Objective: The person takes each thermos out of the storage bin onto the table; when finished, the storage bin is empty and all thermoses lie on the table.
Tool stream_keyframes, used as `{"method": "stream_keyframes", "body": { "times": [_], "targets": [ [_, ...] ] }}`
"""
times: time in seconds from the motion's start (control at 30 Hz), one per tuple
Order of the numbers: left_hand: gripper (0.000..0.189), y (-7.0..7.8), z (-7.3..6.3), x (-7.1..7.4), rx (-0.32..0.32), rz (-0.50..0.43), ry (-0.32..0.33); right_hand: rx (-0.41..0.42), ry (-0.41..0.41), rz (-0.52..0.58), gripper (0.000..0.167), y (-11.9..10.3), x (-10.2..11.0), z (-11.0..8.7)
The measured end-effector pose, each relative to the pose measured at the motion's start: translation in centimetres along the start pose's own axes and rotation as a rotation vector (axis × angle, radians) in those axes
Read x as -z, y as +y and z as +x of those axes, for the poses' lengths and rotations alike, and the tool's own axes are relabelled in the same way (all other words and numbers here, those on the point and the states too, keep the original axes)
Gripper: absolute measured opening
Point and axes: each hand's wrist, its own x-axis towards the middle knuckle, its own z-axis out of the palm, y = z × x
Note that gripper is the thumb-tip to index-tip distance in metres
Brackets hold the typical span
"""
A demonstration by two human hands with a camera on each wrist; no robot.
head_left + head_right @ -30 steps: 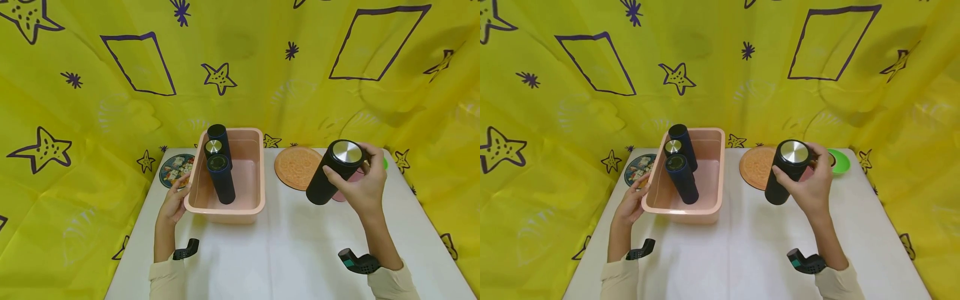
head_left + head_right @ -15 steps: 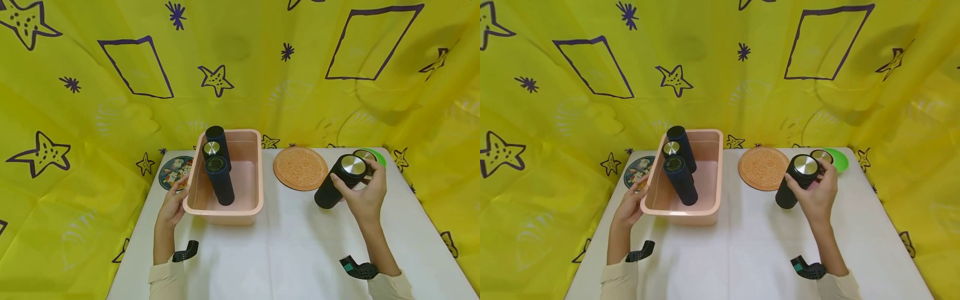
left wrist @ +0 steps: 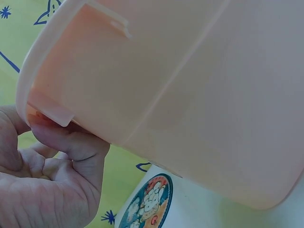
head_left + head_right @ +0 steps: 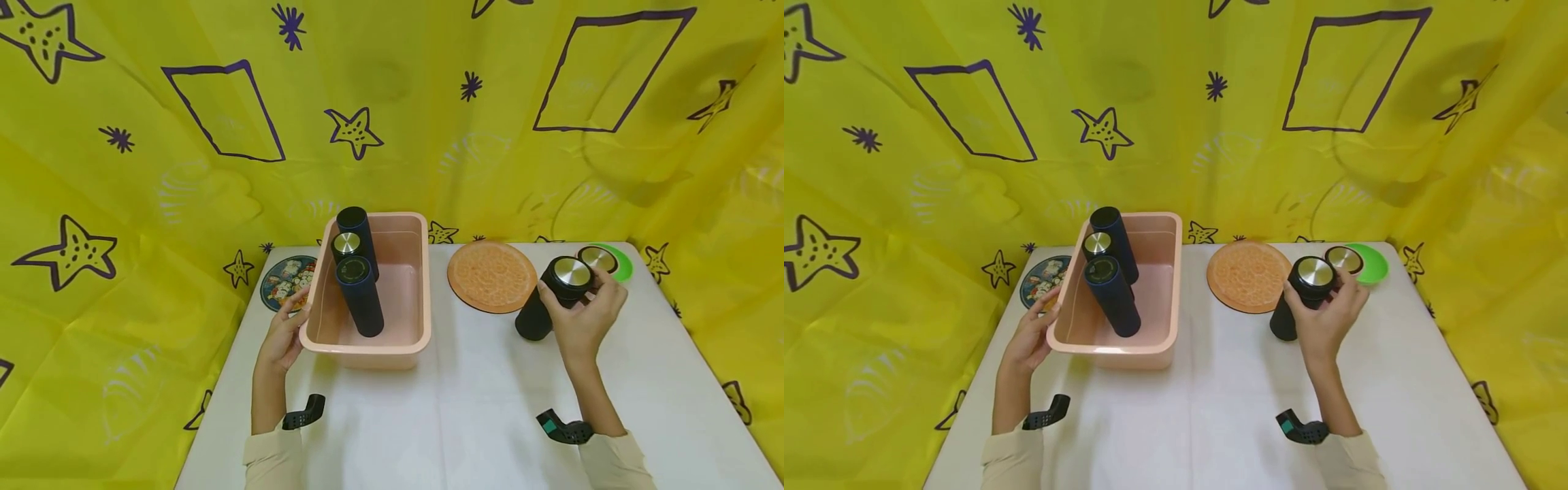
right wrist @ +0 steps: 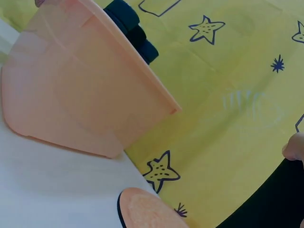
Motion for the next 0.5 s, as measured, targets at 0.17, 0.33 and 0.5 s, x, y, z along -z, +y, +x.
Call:
{"method": "stream_keyframes", "body": {
  "times": [0.17, 0.33, 0.5],
  "targets": [
    [0.051, -0.1, -0.1, 0.0, 0.002, -0.001, -0.002, -0.008, 0.031, -0.008, 0.075, 1.7, -0.7, -0.1],
    [0.050, -0.1, 0.0, -0.1, -0.026, -0.006, -0.021, -0.024, 0.060, -0.016, 0.074, 2.5, -1.4, -0.2],
    [0.054, 0.0, 0.0, 0.0, -0.032, 0.005, -0.017, -0.023, 0.089, -0.006, 0.072, 1.1, -2.0, -0.5]
  ]
}}
